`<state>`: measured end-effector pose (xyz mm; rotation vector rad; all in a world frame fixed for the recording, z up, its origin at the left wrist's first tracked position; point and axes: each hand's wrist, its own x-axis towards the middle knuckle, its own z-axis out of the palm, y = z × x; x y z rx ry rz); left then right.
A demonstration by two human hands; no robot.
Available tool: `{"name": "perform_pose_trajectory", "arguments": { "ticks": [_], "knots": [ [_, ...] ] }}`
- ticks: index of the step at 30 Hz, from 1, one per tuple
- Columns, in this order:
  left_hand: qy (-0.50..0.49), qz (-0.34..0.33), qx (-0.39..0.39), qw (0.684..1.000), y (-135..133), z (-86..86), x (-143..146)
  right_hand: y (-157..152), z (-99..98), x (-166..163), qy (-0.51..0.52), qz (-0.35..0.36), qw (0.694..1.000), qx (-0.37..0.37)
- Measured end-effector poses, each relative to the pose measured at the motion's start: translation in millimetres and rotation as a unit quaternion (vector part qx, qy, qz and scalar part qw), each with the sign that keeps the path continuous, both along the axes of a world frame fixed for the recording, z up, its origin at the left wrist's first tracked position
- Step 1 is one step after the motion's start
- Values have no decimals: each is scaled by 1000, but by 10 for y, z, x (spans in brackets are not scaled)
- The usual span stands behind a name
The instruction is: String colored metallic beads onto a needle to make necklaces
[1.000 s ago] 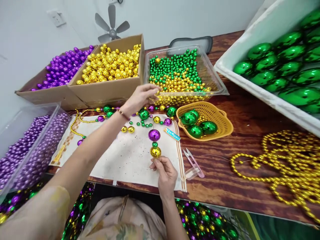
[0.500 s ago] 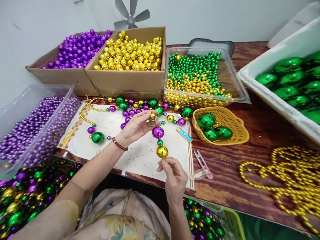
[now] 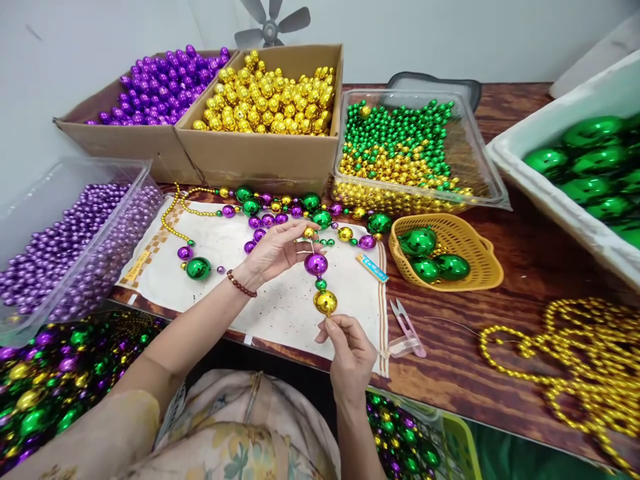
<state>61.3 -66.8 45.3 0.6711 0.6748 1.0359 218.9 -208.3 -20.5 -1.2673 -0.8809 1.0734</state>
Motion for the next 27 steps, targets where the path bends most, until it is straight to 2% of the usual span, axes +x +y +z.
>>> {"name": "perform_pose_trajectory", "arguments": {
  "ticks": [7,13,17,19,21,25,27],
  "knots": [
    [33,32,11,999,-62,-37,48,16,-122,-31,37,-8,999,-21],
    [10,99,-36,994,-259,-238,323,79,-204,-123,5,-19,999,-46],
    [56,121,-11,991,-306,-368,517,73,-266,-173,-27,12,998,-48],
    [72,94,-8,993,-286,-402,530,84,-278,-113,-40,50,997,-53],
    [70,28,-26,997,-262,-420,487,142,-260,8,-49,55,995,-61],
    [98,-128,-76,984,-256,-429,377,411,-170,281,-29,-37,998,-50],
    [121,-187,-86,971,-267,-431,361,559,-147,356,-2,-36,999,-40]
  ]
}}
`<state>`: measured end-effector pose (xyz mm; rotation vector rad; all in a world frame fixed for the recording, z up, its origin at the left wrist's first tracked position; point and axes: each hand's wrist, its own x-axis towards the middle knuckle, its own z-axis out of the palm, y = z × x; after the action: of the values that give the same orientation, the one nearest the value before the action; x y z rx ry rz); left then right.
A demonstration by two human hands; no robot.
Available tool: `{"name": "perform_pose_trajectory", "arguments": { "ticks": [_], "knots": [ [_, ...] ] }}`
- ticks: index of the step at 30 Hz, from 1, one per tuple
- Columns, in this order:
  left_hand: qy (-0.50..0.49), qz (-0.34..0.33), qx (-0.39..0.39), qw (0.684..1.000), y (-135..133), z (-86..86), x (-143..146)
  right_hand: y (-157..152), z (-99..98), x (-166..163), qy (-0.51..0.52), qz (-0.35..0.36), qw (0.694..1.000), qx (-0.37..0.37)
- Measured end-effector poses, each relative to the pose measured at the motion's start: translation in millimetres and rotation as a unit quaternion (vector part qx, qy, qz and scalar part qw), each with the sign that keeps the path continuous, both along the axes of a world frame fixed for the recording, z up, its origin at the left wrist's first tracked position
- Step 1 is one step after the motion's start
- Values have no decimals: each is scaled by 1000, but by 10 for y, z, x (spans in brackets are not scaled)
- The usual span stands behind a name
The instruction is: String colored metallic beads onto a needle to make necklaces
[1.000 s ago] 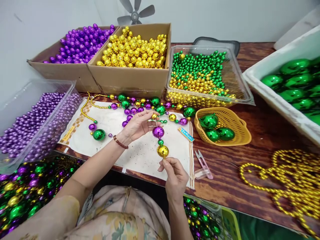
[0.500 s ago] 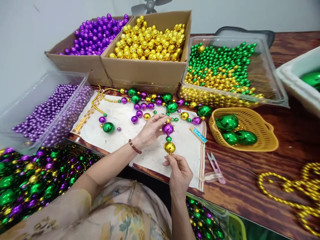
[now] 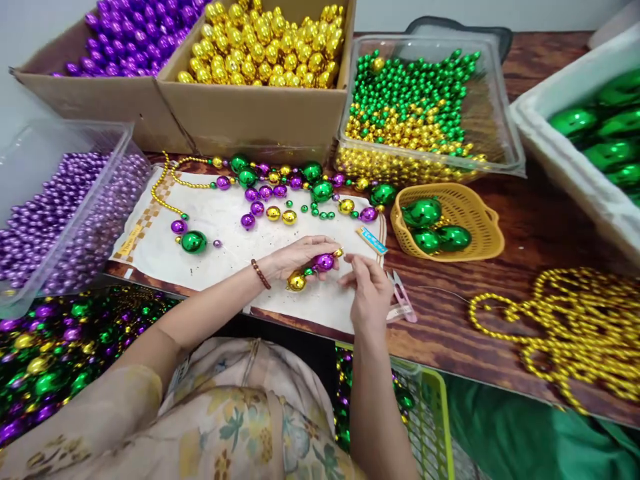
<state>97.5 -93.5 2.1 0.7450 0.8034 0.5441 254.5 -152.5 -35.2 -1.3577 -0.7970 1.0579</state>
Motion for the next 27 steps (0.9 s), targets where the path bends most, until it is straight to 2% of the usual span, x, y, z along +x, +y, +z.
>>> {"name": "perform_pose_trajectory", "arguments": {
  "ticks": [4,7,9,12,15,16,18,21,23,27],
  "knots": [
    [35,-61,-5,998,2,-24,8,137,-30,-29,59,43,997,-10],
    [51,-93,7,994,39,-75,-1,120,-86,-109,102,20,994,-15],
    [47,-124,14,991,73,-127,-16,104,-139,-109,112,-30,993,-10],
    [58,-164,17,985,124,-202,-45,95,-235,41,95,-152,984,-2],
    [73,-164,32,983,161,-229,-69,74,-288,279,93,-249,964,25],
    [73,-165,33,983,170,-227,-73,58,-285,334,103,-250,962,34],
    [66,-171,26,983,180,-215,-72,16,-256,354,132,-198,971,34],
    [48,-174,21,983,180,-210,-56,-57,-199,163,154,-81,985,3],
    [36,-172,24,984,171,-216,-50,-90,-183,-12,143,-29,989,-7],
    [36,-185,58,980,156,-178,-85,-95,-135,-134,159,-35,986,23]
  ]
}}
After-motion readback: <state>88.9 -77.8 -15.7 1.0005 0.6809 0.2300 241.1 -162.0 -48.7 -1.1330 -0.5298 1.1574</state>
